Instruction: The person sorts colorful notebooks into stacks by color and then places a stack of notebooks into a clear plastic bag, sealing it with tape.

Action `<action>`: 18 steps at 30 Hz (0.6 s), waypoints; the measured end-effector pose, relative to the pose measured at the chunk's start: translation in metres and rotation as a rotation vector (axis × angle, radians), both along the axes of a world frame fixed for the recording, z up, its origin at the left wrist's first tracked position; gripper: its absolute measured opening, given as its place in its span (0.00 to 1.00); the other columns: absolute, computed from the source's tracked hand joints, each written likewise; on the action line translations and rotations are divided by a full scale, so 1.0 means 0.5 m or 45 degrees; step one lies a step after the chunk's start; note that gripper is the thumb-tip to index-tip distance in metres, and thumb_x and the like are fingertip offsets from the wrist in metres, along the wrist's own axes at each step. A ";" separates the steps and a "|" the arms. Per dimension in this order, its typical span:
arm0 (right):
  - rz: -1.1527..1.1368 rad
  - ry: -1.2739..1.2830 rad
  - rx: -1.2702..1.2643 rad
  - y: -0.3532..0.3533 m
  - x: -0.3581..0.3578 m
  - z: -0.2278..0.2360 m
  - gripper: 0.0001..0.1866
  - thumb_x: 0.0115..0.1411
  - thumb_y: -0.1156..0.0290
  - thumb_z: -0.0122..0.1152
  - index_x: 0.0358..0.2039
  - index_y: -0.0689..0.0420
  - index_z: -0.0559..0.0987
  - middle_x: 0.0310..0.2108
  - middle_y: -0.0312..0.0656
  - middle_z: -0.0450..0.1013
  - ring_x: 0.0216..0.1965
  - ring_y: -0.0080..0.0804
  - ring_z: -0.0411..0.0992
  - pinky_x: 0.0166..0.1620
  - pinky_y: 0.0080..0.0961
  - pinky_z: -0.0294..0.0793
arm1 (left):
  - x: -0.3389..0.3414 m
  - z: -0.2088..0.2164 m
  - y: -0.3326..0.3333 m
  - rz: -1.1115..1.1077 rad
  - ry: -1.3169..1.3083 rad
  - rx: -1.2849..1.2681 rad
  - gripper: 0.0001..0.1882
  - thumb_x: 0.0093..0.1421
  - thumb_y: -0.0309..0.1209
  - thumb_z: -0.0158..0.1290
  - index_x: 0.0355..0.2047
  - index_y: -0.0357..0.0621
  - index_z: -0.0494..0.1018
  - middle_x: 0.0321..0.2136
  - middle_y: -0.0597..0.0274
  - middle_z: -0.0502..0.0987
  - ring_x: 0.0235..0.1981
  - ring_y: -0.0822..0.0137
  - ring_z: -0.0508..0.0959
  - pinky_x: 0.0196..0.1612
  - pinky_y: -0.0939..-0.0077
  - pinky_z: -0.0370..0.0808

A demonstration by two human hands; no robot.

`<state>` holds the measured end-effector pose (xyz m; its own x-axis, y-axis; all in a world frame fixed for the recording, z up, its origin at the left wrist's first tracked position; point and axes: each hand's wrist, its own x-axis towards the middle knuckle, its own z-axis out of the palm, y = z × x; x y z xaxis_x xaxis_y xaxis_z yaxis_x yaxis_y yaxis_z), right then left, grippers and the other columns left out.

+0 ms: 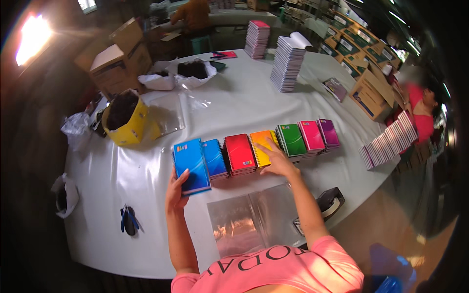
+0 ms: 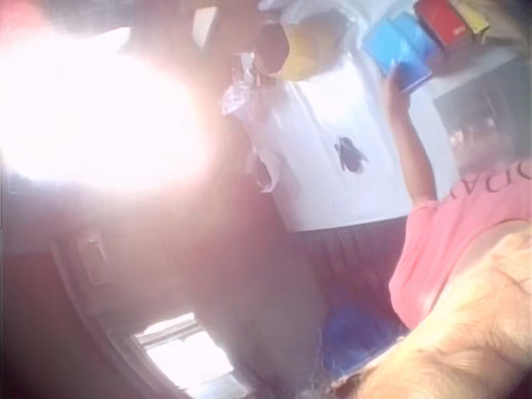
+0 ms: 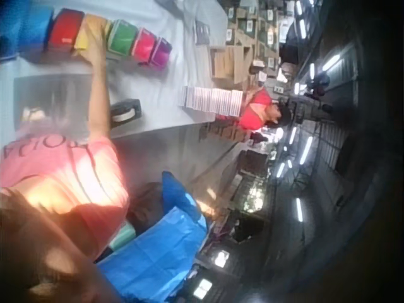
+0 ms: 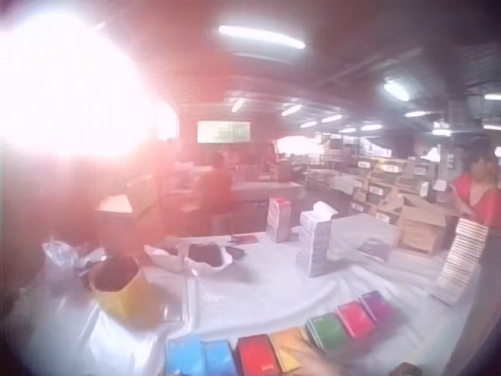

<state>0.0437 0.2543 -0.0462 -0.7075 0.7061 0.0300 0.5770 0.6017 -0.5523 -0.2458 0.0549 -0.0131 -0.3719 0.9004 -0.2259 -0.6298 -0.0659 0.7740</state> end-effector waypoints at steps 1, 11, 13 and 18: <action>-0.097 -0.105 0.117 -0.008 0.009 0.036 0.59 0.27 0.65 0.78 0.63 0.32 0.56 0.66 0.47 0.42 0.65 0.45 0.47 0.64 0.46 0.50 | 0.001 -0.006 -0.014 -0.016 -0.071 -0.022 0.35 0.56 0.29 0.55 0.61 0.44 0.52 0.50 0.54 0.68 0.47 0.61 0.73 0.47 0.65 0.75; -0.189 -0.210 0.222 0.105 0.230 0.059 0.33 0.45 0.86 0.53 0.53 0.48 0.71 0.54 0.49 0.65 0.52 0.47 0.67 0.57 0.33 0.66 | 0.141 -0.047 0.040 -0.311 -0.327 -0.107 0.33 0.57 0.30 0.54 0.61 0.50 0.53 0.50 0.59 0.68 0.48 0.62 0.72 0.48 0.61 0.74; -0.127 -0.255 0.175 0.126 0.241 0.069 0.31 0.47 0.85 0.53 0.53 0.49 0.71 0.52 0.50 0.66 0.51 0.47 0.67 0.56 0.34 0.66 | 0.166 -0.044 0.048 -0.350 -0.333 -0.111 0.32 0.59 0.35 0.53 0.61 0.52 0.53 0.52 0.62 0.66 0.51 0.64 0.69 0.51 0.59 0.72; -0.453 0.341 0.368 0.089 0.213 0.119 0.16 0.53 0.78 0.58 0.44 0.57 0.77 0.41 0.47 0.75 0.42 0.39 0.75 0.41 0.31 0.76 | 0.204 -0.034 0.048 -0.258 -0.407 -0.118 0.31 0.60 0.41 0.51 0.61 0.55 0.53 0.53 0.64 0.64 0.54 0.64 0.67 0.54 0.58 0.68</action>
<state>0.1500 0.2986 0.0131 -0.3665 0.8373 0.4058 0.6349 0.5439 -0.5488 -0.1438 0.0791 -0.0302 -0.0863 0.9188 -0.3851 -0.8331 0.1454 0.5336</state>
